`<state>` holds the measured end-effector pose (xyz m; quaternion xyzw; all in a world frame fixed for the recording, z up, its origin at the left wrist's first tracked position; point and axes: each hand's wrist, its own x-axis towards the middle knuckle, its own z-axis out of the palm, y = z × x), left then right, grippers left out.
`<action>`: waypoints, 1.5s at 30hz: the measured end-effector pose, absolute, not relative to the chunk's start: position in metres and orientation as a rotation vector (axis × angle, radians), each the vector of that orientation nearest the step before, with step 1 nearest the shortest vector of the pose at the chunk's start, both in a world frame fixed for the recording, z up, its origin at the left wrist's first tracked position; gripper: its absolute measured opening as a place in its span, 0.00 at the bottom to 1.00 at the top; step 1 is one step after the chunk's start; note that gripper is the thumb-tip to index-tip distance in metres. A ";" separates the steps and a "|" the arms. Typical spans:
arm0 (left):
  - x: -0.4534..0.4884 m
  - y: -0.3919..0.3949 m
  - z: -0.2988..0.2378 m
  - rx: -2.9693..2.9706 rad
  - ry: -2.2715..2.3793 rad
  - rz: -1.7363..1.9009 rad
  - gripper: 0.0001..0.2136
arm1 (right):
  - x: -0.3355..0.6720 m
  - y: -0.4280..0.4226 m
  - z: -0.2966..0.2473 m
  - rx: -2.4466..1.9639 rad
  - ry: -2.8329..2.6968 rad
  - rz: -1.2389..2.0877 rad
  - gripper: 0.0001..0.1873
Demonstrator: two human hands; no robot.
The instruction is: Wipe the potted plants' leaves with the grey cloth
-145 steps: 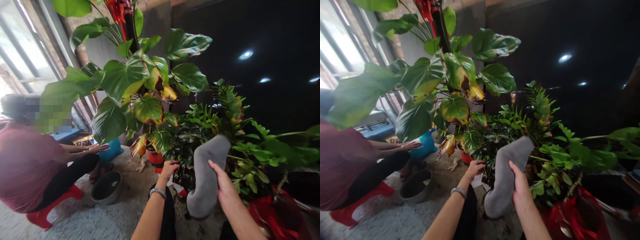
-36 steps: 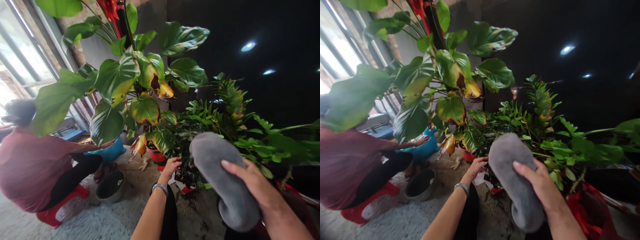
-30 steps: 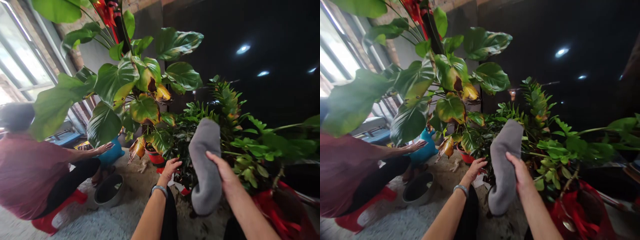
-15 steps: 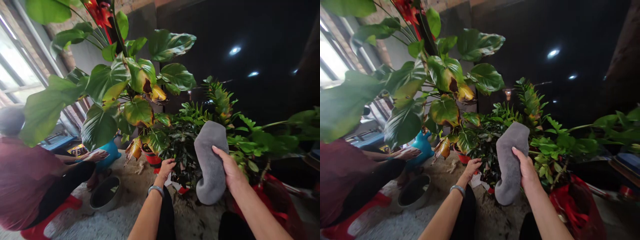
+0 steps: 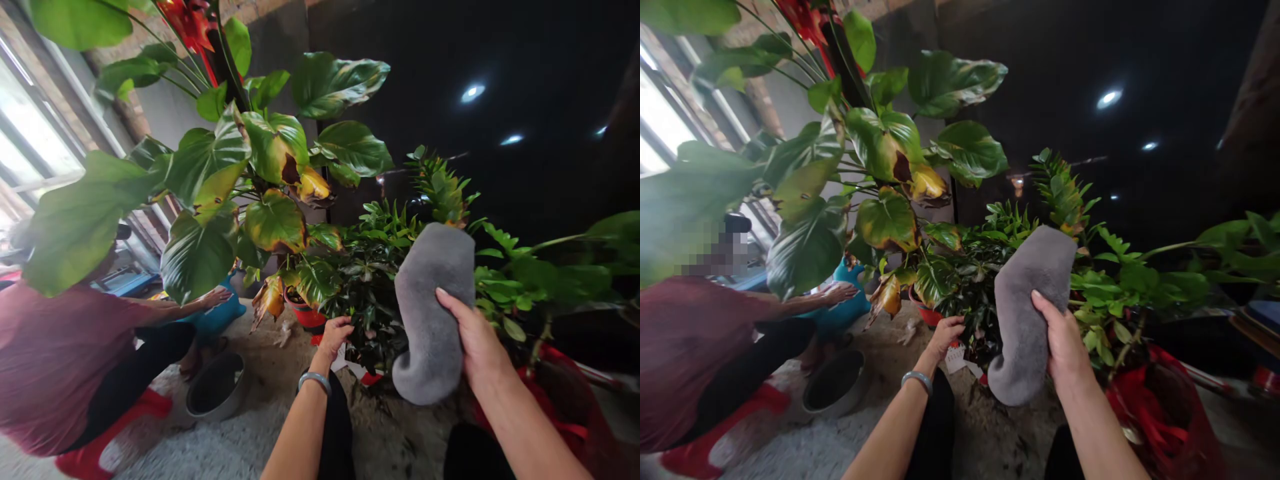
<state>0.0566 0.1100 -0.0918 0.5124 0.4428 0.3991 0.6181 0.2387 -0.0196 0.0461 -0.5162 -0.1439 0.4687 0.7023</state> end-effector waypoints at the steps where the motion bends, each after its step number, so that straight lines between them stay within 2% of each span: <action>1: 0.056 0.110 -0.092 1.188 1.020 0.923 0.09 | 0.237 -0.014 0.042 -1.147 -0.291 1.093 0.16; 5: 0.055 0.110 -0.093 1.201 1.031 0.916 0.07 | 0.203 -0.026 -0.003 -1.243 -0.192 1.421 0.16; 8: 0.055 0.111 -0.093 1.204 1.033 0.898 0.04 | 0.180 -0.056 -0.025 -1.308 -0.309 1.460 0.19; 12: 0.056 0.110 -0.091 1.208 1.027 0.892 0.03 | 0.196 -0.062 0.004 -1.304 -0.436 1.295 0.23; 16: 0.059 0.107 -0.086 1.208 1.035 0.907 0.04 | 0.228 -0.029 0.039 -1.168 -0.358 1.084 0.21; 20: 0.060 0.105 -0.084 1.197 1.049 0.916 0.04 | 0.215 -0.019 0.014 -1.177 -0.198 1.333 0.15; 24: 0.059 0.105 -0.083 1.184 1.053 0.917 0.04 | 0.180 -0.050 -0.021 -1.240 -0.198 1.546 0.16; 29: 0.058 0.103 -0.081 1.172 1.053 0.915 0.04 | 0.190 -0.052 0.014 -1.192 -0.294 1.323 0.20; 32: 0.059 0.102 -0.080 1.174 1.056 0.917 0.04 | 0.210 -0.027 0.037 -1.059 -0.200 1.202 0.17; 36: 0.060 0.104 -0.081 1.178 1.058 0.916 0.04 | 0.210 -0.014 0.014 -1.073 -0.078 1.375 0.11; 40: 0.060 0.107 -0.083 1.170 1.067 0.902 0.05 | 0.186 -0.038 -0.026 -1.278 -0.175 1.389 0.13; 42: 0.060 0.107 -0.084 1.165 1.061 0.899 0.05 | 0.180 -0.050 -0.025 -1.323 -0.267 1.360 0.15; 45: 0.060 0.105 -0.081 1.164 1.043 0.901 0.05 | 0.188 -0.047 0.005 -1.238 -0.408 1.296 0.19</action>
